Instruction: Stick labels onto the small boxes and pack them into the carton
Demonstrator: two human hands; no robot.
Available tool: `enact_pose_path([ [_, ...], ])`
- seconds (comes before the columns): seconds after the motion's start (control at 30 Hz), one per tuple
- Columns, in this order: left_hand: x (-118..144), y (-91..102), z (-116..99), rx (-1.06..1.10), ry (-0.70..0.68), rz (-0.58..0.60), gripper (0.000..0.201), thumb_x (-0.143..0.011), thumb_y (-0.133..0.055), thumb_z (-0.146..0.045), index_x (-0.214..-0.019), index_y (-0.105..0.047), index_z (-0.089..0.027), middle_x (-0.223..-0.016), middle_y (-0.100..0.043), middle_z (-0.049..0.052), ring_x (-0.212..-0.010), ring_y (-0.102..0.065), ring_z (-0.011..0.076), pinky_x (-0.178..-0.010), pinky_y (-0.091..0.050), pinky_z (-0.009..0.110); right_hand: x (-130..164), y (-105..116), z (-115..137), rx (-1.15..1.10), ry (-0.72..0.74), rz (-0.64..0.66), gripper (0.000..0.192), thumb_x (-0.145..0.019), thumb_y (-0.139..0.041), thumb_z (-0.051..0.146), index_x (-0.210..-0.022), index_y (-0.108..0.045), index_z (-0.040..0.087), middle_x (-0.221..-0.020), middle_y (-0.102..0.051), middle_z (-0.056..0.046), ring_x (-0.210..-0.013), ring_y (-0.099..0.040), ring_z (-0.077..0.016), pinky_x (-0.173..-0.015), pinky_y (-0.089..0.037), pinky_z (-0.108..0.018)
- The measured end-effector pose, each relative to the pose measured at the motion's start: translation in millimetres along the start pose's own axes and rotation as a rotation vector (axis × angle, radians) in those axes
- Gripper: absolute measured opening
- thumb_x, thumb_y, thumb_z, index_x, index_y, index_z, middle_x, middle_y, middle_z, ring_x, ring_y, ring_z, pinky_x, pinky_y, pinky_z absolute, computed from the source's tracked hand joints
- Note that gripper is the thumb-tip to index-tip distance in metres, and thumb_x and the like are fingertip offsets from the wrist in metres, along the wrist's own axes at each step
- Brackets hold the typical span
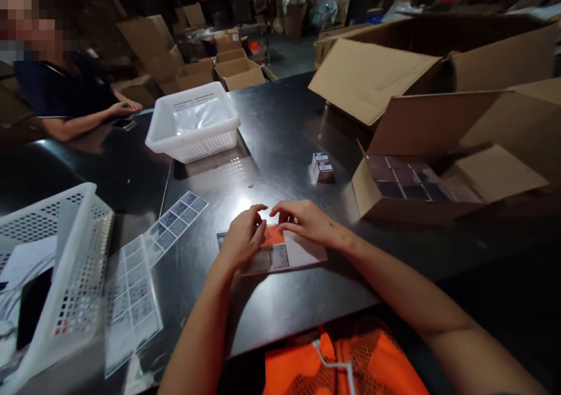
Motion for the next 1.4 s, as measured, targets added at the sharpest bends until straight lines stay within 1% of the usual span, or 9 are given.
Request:
enact_pose_path([
  [0.3,-1,-1.3,7,-0.232,0.063,-0.105,0.029,-0.096,-0.041,-0.027,-0.114,-0.063,-0.022,-0.064,-0.059,0.000,-0.066,-0.057,0.0205,-0.067,-0.040,0.031,6,1,-23,-0.130,-0.100,-0.057,0.039,-0.073,-0.085,0.023,-0.109,-0.073,0.019,-0.087,-0.073,-0.001,-0.076,-0.068,-0.0153,-0.071,-0.051,-0.024],
  [0.53,2,0.4,5,-0.314,0.067,-0.157,0.030,-0.096,-0.040,-0.024,-0.115,-0.063,-0.022,-0.069,-0.061,0.002,-0.070,-0.058,0.0222,-0.065,-0.037,0.030,10,-1,-33,-0.090,-0.247,-0.114,0.023,-0.079,-0.080,0.023,-0.101,-0.078,0.020,-0.084,-0.077,-0.001,-0.076,-0.071,-0.0156,-0.074,-0.050,-0.025],
  [0.7,-2,-1.0,17,-0.393,0.176,-0.113,0.031,-0.097,-0.039,-0.025,-0.119,-0.059,-0.020,-0.075,-0.069,0.005,-0.068,-0.062,0.0232,-0.061,-0.035,0.030,13,-6,-1,0.227,0.038,-0.165,0.004,-0.082,-0.078,0.018,-0.081,-0.076,0.021,-0.104,-0.075,-0.006,-0.106,-0.065,-0.0245,-0.096,-0.047,-0.042],
  [0.83,-4,-3.5,32,-0.482,0.254,-0.054,0.032,-0.097,-0.038,-0.022,-0.120,-0.059,-0.015,-0.073,-0.070,0.009,-0.068,-0.064,0.0259,-0.067,-0.039,0.033,17,11,16,0.202,0.220,-0.235,0.003,-0.089,-0.071,0.025,-0.086,-0.072,0.025,-0.110,-0.068,-0.003,-0.111,-0.062,-0.0204,-0.100,-0.049,-0.038],
  [0.97,-5,-4.7,29,-0.618,0.173,-0.086,0.037,-0.099,-0.037,-0.027,-0.124,-0.060,-0.013,-0.101,-0.072,0.018,-0.095,-0.065,0.0331,-0.084,-0.042,0.045,15,79,-22,0.339,-0.180,-0.672,0.037,-0.093,-0.064,0.028,-0.127,-0.056,0.019,-0.132,-0.050,-0.017,-0.123,-0.055,-0.0319,-0.106,-0.044,-0.053],
  [1.03,-3,-1.0,20,-0.654,0.098,-0.178,0.039,-0.098,-0.042,-0.030,-0.127,-0.061,-0.013,-0.113,-0.069,0.020,-0.104,-0.061,0.0363,-0.090,-0.041,0.051,12,104,-49,0.445,-0.447,-0.747,0.065,-0.086,-0.071,0.027,-0.142,-0.040,0.016,-0.143,-0.038,-0.024,-0.121,-0.057,-0.0374,-0.103,-0.046,-0.057],
  [1.13,0,6.3,8,-0.494,0.017,-0.315,0.037,-0.095,-0.048,-0.033,-0.123,-0.064,-0.013,-0.113,-0.067,0.020,-0.105,-0.060,0.0351,-0.091,-0.044,0.052,5,120,-79,0.473,-0.661,-0.688,0.076,-0.084,-0.068,0.020,-0.147,-0.028,0.013,-0.142,-0.035,-0.030,-0.106,-0.066,-0.0386,-0.093,-0.051,-0.058],
  [1.2,3,9.9,8,-0.243,0.058,-0.368,0.035,-0.094,-0.051,-0.036,-0.117,-0.065,-0.015,-0.102,-0.069,0.016,-0.096,-0.062,0.0304,-0.087,-0.049,0.048,3,116,-83,0.444,-0.636,-0.692,0.077,-0.081,-0.065,0.015,-0.147,-0.025,0.013,-0.137,-0.040,-0.027,-0.101,-0.068,-0.0348,-0.091,-0.053,-0.055],
  [1.4,5,-22.8,15,0.826,0.334,-0.233,0.066,-0.074,-0.074,-0.052,-0.127,-0.051,-0.021,-0.118,-0.067,0.012,-0.084,-0.071,0.0209,-0.070,-0.059,0.038,23,39,-18,0.180,0.005,-0.902,0.068,-0.076,-0.073,0.025,-0.126,-0.027,0.028,-0.132,-0.040,-0.014,-0.106,-0.063,-0.0244,-0.092,-0.057,-0.042],
])
Point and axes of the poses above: each hand's wrist, its own x-axis away from the middle knuckle, its own y-axis out of the back of the hand, z = x × y, the point moved 8 cm from there along -x, towards the middle knuckle
